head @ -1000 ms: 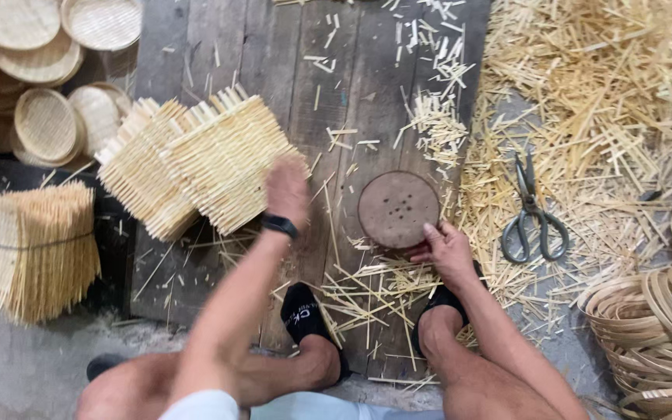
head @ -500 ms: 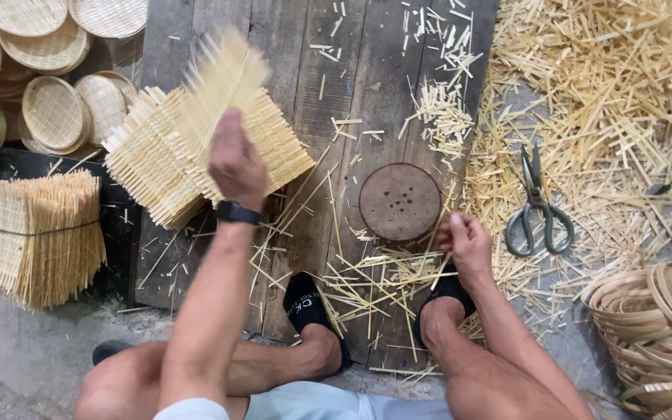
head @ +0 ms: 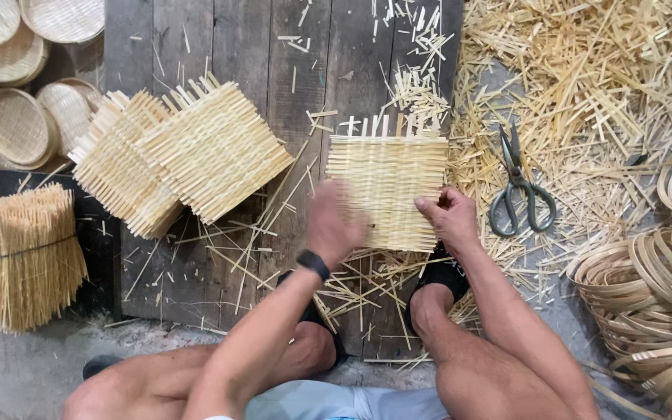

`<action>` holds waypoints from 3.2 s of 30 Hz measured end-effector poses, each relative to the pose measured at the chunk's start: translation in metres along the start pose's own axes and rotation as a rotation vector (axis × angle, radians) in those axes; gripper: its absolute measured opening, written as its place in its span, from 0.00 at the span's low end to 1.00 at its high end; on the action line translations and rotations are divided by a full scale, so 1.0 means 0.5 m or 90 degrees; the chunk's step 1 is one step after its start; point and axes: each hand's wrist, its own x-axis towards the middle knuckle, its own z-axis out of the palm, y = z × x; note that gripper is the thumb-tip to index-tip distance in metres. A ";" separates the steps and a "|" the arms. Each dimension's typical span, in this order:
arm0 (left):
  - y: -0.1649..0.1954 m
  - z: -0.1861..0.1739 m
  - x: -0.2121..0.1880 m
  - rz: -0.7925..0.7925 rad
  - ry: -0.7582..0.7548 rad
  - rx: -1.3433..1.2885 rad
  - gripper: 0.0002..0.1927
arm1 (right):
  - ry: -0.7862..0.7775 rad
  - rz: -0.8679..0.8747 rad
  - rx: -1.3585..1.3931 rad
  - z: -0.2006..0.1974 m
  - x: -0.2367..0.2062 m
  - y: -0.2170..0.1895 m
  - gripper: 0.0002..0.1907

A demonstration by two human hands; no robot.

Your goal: The person repeatedly places a bamboo mat over a circular wooden mold, presses it down, and uses shears to trim the excess bamboo strips around the edge. The finished circular tray is removed and set aside, and the process is repeated with new mats.

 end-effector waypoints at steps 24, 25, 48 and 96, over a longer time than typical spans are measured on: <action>-0.109 -0.060 0.013 -0.478 0.033 -0.566 0.32 | 0.614 -0.325 -0.290 -0.497 -0.246 -0.010 0.13; -0.114 -0.067 0.011 -0.473 0.060 -0.579 0.31 | 0.641 -0.254 -0.433 -0.574 -0.279 -0.007 0.13; 0.501 -0.193 -0.066 0.095 -0.010 -0.628 0.09 | 0.079 -0.830 -0.510 -0.254 -0.406 -0.477 0.10; 0.128 -0.195 0.094 -0.428 -0.024 -0.909 0.04 | -0.031 -0.074 0.037 -0.049 -0.155 -0.277 0.10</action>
